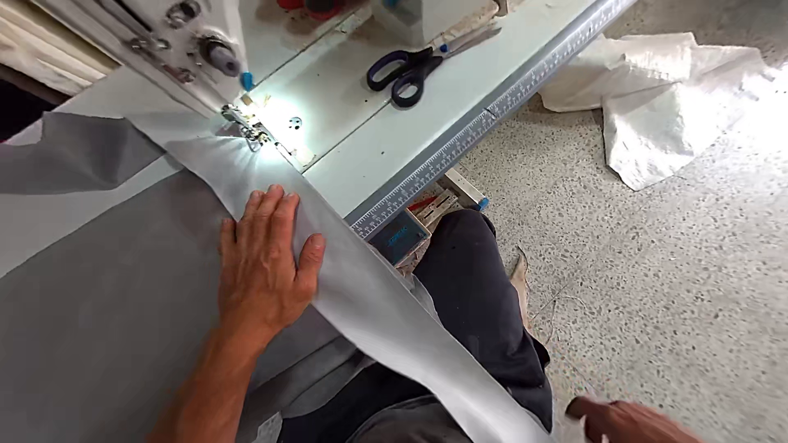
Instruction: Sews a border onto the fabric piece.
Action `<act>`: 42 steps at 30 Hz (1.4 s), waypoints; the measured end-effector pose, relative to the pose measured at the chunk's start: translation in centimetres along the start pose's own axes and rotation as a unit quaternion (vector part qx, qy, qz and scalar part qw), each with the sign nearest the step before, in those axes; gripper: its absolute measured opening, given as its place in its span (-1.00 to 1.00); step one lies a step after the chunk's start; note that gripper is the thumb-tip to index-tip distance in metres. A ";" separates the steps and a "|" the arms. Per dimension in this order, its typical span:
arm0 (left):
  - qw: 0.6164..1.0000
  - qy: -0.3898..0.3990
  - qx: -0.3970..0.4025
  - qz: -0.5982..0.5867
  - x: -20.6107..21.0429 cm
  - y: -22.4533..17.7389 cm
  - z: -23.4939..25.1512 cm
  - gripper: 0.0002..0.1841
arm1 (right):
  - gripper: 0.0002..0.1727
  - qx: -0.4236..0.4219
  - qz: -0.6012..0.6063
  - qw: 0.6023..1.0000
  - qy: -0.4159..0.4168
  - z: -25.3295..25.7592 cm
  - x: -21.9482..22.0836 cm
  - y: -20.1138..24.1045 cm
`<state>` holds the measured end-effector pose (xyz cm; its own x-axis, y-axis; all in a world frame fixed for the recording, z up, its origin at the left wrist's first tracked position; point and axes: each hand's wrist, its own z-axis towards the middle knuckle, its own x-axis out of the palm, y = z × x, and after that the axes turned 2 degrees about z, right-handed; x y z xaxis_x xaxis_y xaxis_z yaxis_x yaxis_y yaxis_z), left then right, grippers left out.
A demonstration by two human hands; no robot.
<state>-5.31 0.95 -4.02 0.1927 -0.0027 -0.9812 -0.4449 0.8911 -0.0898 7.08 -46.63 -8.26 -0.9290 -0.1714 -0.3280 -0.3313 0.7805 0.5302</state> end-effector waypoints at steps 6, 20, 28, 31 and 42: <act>1.000 0.010 0.005 0.008 0.2 0.2 -0.1 -0.22 | -0.46 -0.216 -0.009 0.921 -0.325 8.0 -9.7 7.3; 1.000 0.006 -0.023 -0.010 -0.1 -0.1 -0.1 -0.22 | -0.52 -0.307 0.329 0.870 -0.202 20.3 -6.0 23.2; 0.997 0.008 -0.030 -0.077 -0.8 0.7 0.0 -0.34 | -0.67 -0.313 0.229 0.856 -0.343 16.9 -5.0 24.6; 0.995 0.007 -0.033 -0.092 -1.3 0.9 0.4 -0.38 | -0.65 -0.303 0.196 0.858 -0.366 16.5 -4.8 25.0; 1.000 0.004 -0.004 0.005 -2.1 0.6 2.6 -0.48 | -0.68 -0.305 0.225 0.845 -0.377 16.3 -4.3 25.0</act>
<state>-3.67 2.69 -1.53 0.1805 0.0031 -0.9836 -0.4540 0.8874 -0.0805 5.45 -16.57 -6.36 -0.6912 0.6708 -0.2687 -0.2094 0.1700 0.9629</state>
